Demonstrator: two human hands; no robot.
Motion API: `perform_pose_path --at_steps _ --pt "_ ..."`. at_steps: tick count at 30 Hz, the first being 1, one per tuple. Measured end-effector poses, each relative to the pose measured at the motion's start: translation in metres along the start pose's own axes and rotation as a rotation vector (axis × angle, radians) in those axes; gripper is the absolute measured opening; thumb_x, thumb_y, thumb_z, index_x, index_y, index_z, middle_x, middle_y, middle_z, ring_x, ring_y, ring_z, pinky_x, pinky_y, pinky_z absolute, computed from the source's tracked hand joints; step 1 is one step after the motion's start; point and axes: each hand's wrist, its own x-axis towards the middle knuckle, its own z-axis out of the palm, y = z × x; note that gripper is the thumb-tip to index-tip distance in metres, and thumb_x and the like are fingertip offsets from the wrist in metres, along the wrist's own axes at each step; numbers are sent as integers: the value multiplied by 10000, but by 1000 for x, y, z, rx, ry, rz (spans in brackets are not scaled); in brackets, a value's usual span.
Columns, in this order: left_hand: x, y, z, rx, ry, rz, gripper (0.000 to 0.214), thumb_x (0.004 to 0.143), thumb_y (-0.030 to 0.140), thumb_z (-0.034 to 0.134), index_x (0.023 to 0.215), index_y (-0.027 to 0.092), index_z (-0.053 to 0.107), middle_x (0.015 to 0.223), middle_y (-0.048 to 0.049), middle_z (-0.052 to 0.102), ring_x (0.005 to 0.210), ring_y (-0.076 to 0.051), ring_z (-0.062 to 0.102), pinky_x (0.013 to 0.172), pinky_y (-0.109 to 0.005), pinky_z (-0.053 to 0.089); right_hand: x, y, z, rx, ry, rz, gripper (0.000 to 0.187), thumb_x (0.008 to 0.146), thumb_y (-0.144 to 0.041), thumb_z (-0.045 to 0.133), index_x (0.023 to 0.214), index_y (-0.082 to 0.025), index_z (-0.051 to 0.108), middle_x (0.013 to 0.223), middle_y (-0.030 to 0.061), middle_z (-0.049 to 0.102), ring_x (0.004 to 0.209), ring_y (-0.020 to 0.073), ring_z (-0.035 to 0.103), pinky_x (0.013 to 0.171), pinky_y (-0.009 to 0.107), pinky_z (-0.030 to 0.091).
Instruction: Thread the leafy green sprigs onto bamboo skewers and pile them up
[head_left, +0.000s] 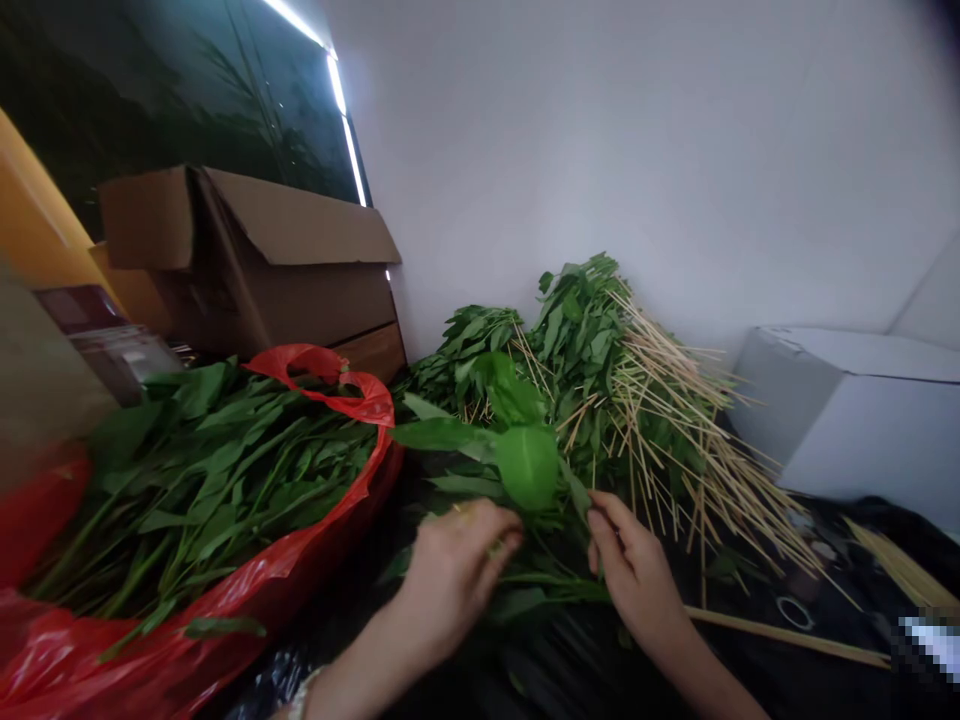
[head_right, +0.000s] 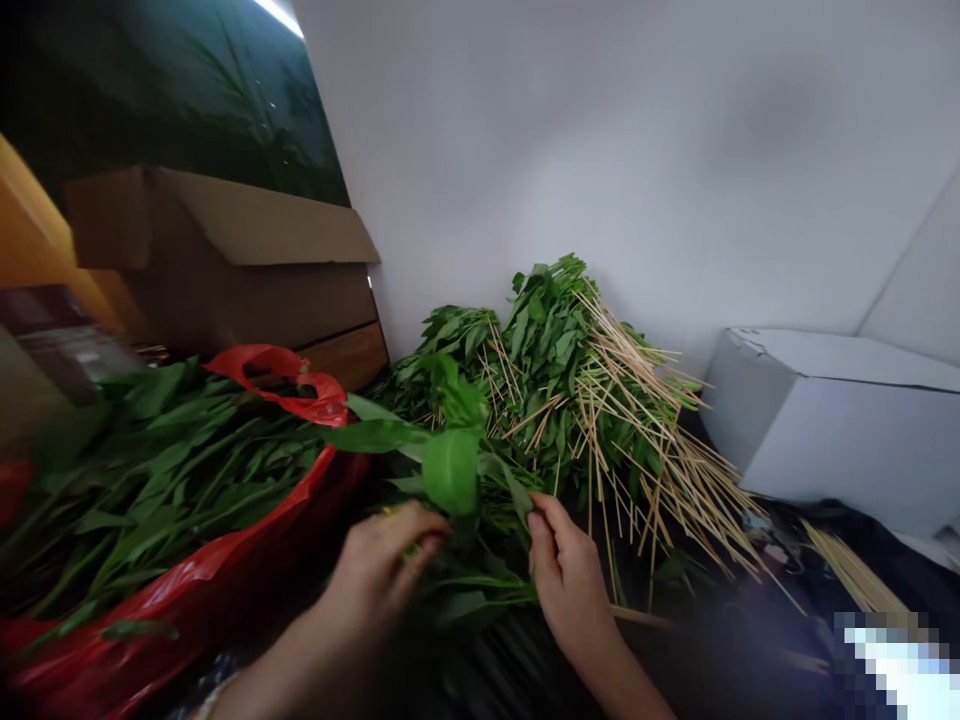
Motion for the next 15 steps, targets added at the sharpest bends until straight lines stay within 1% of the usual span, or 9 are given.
perform_pose_path --at_steps 1,2,3,5,7,9,12,14,15 --pt "-2 0 14 52 -131 54 210 951 244 435 943 225 644 862 -61 685 768 -192 628 701 -264 452 0 -1 0 43 -40 20 349 943 -440 416 1111 -181 580 519 -61 471 451 126 461 445 233 374" --pt "-4 -2 28 118 -236 53 234 958 245 418 1006 227 646 893 -77 697 805 -213 646 718 -282 464 0 -2 -2 83 -46 35 347 942 -446 425 1101 -181 583 507 -65 460 446 122 452 440 228 369" --pt "-5 -5 40 193 -311 1 251 959 247 410 1041 216 645 881 -93 704 800 -229 659 710 -296 477 0 -3 -4 120 -18 46 342 939 -452 437 1092 -183 584 500 -68 453 443 118 446 436 224 364" --pt "-8 -15 57 310 -453 -147 251 942 250 433 1009 186 666 846 -116 715 772 -253 680 689 -314 497 1 -4 -11 197 105 44 323 929 -459 472 1077 -194 584 523 -61 481 446 111 449 423 216 352" --pt "-10 -26 60 334 -542 -260 248 924 264 460 951 179 691 825 -119 724 763 -265 694 697 -329 510 3 -4 -19 281 254 16 301 916 -457 509 1062 -206 585 598 -40 538 459 102 461 410 209 349" --pt "-8 -35 49 223 -528 -302 275 927 295 458 1038 203 692 899 -115 736 832 -273 699 750 -350 513 6 -4 -25 360 356 -7 286 907 -453 529 1051 -213 588 687 -16 586 464 93 471 390 203 345" --pt "7 -41 19 -138 -359 -292 343 943 340 442 1218 245 623 1128 -90 704 1018 -251 655 881 -351 482 9 -8 -29 407 398 4 277 893 -447 550 1040 -216 590 752 5 619 450 87 484 369 199 349" --pt "25 -41 1 -294 -239 -289 326 942 359 443 1151 231 658 1141 -71 700 1044 -233 634 915 -332 462 10 -10 -29 406 385 30 279 879 -447 565 1031 -215 593 756 9 626 438 89 495 361 203 358" --pt "35 -40 -4 -291 -180 -299 315 942 364 439 1092 227 680 1098 -66 713 1016 -232 639 898 -326 464 10 -10 -29 412 377 40 284 874 -451 570 1030 -215 594 745 7 623 431 90 495 357 205 359"
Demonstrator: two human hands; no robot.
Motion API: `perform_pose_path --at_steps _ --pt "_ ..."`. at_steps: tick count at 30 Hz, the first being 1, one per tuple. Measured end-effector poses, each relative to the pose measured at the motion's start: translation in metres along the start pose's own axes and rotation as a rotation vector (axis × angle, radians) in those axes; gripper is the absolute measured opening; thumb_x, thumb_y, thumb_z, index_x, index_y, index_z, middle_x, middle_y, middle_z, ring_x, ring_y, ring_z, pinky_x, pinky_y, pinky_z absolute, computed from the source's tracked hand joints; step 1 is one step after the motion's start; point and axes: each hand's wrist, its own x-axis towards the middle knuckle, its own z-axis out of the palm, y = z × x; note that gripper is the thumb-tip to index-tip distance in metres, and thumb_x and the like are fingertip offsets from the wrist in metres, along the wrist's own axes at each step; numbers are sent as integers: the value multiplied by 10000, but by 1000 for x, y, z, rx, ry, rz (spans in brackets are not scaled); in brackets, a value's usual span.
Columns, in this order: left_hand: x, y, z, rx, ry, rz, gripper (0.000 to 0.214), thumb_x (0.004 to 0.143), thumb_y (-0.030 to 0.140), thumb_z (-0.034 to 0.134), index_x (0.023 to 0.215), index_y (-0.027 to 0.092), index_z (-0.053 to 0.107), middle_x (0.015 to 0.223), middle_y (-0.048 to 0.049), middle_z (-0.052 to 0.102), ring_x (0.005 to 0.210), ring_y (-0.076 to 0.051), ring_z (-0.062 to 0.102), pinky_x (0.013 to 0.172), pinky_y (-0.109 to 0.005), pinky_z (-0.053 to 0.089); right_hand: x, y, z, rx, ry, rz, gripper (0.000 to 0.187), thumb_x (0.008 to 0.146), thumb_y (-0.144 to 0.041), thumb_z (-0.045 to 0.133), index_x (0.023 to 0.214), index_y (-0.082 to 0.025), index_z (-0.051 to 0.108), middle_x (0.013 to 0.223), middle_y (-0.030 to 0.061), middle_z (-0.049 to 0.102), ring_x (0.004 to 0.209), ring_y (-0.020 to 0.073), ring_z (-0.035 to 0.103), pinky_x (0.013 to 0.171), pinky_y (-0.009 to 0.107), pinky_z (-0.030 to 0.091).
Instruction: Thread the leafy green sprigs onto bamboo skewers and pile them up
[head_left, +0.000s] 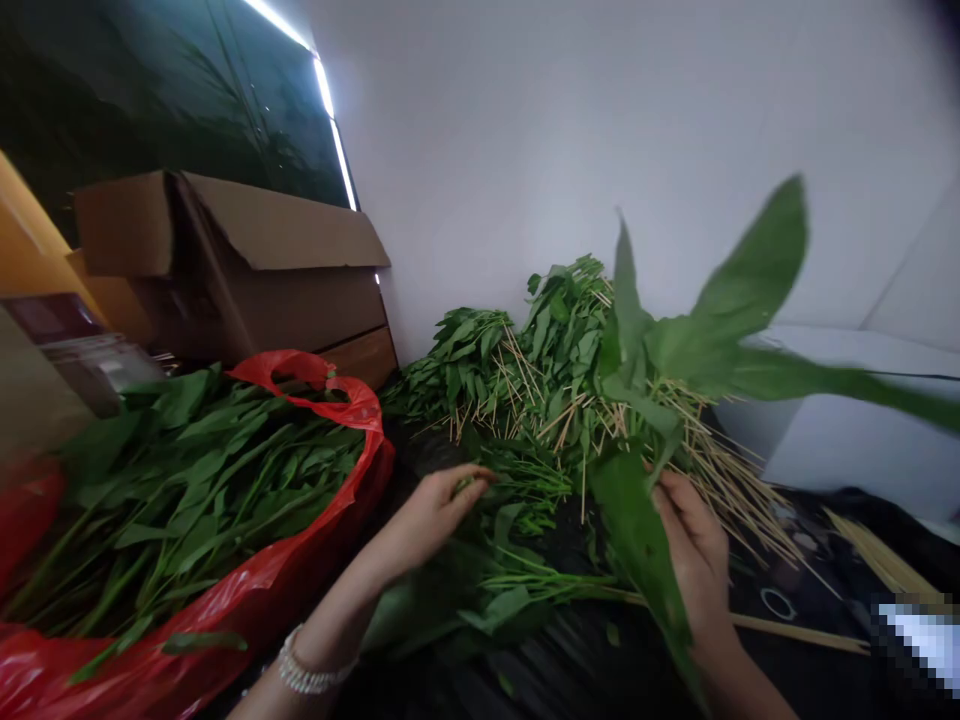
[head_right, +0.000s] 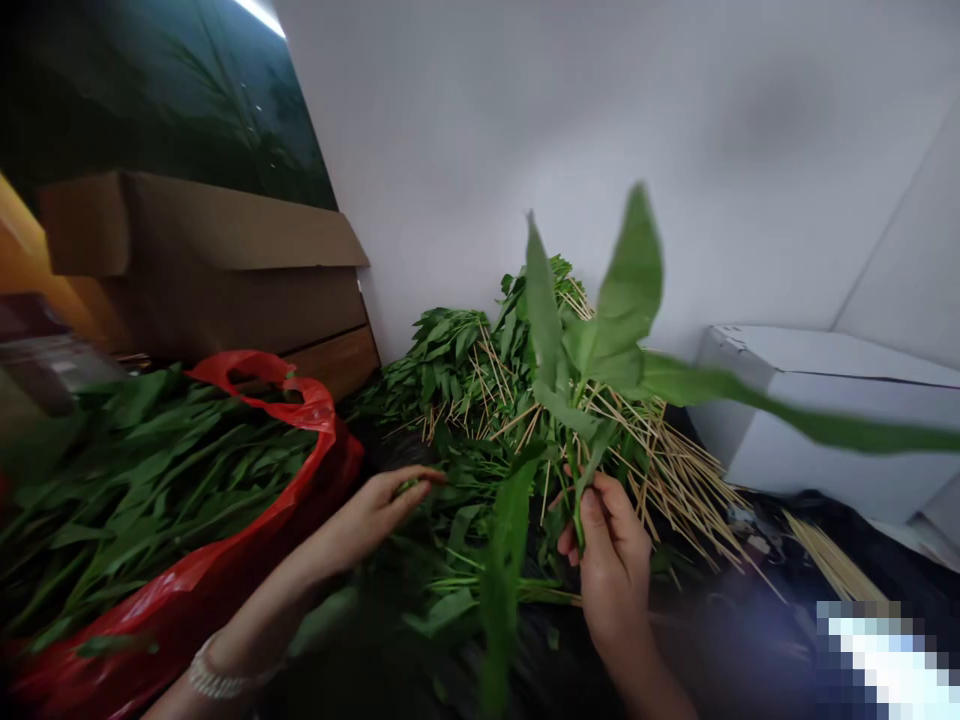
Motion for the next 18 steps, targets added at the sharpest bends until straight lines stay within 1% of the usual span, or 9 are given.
perform_pose_path --at_steps 2,4,6,8,10,12,14,16,18 --pt "18 6 -1 109 104 -14 297 941 364 440 1024 232 693 1023 -60 725 961 -238 645 870 -333 460 0 2 1 27 -1 20 303 864 -469 577 1027 -216 596 710 -7 605 417 89 485 345 205 349" --pt "33 6 10 257 132 13 270 927 354 475 1069 241 676 1041 -66 712 970 -244 635 885 -348 449 0 6 1 49 -8 39 324 853 -493 586 1015 -213 595 649 -28 569 408 89 474 339 200 331" --pt "44 2 27 342 53 119 359 882 359 562 1216 234 609 1139 -92 669 1046 -254 599 930 -365 437 -1 9 3 17 -55 64 353 851 -518 580 1010 -203 593 570 -47 527 401 93 463 343 196 315" --pt "49 -6 40 389 -35 221 577 808 380 661 1344 232 508 1234 -118 610 1137 -280 540 958 -406 431 -2 11 5 -41 -133 98 391 861 -544 552 1029 -192 586 490 -67 478 387 94 432 357 192 300" --pt "47 -13 44 397 -45 260 652 785 385 684 1382 241 467 1308 -131 559 1209 -293 484 979 -442 420 -4 12 8 -76 -222 142 431 865 -572 526 1047 -185 578 446 -83 434 381 94 404 373 191 292" --pt "39 -20 37 339 0 248 516 832 362 629 1322 233 533 1320 -127 559 1221 -273 487 1005 -433 407 -6 12 12 -84 -296 190 453 859 -597 512 1040 -186 574 450 -93 405 381 91 396 373 190 276" --pt "28 -24 25 242 58 206 333 882 325 555 1185 211 635 1225 -111 631 1143 -241 556 1000 -385 415 -9 13 15 -96 -358 231 456 838 -610 532 1014 -192 575 488 -97 400 366 77 380 357 186 250" --pt "16 -26 12 149 159 115 247 897 306 520 1025 189 697 1058 -88 698 1005 -225 621 920 -337 457 -11 14 18 -117 -420 266 443 803 -609 580 965 -196 581 531 -99 412 340 55 349 336 182 229" --pt "4 -25 3 79 298 11 251 895 314 509 901 163 709 879 -64 712 840 -210 640 777 -288 486 -14 16 21 -139 -473 297 419 787 -603 601 892 -198 585 568 -92 447 323 38 330 322 178 223"
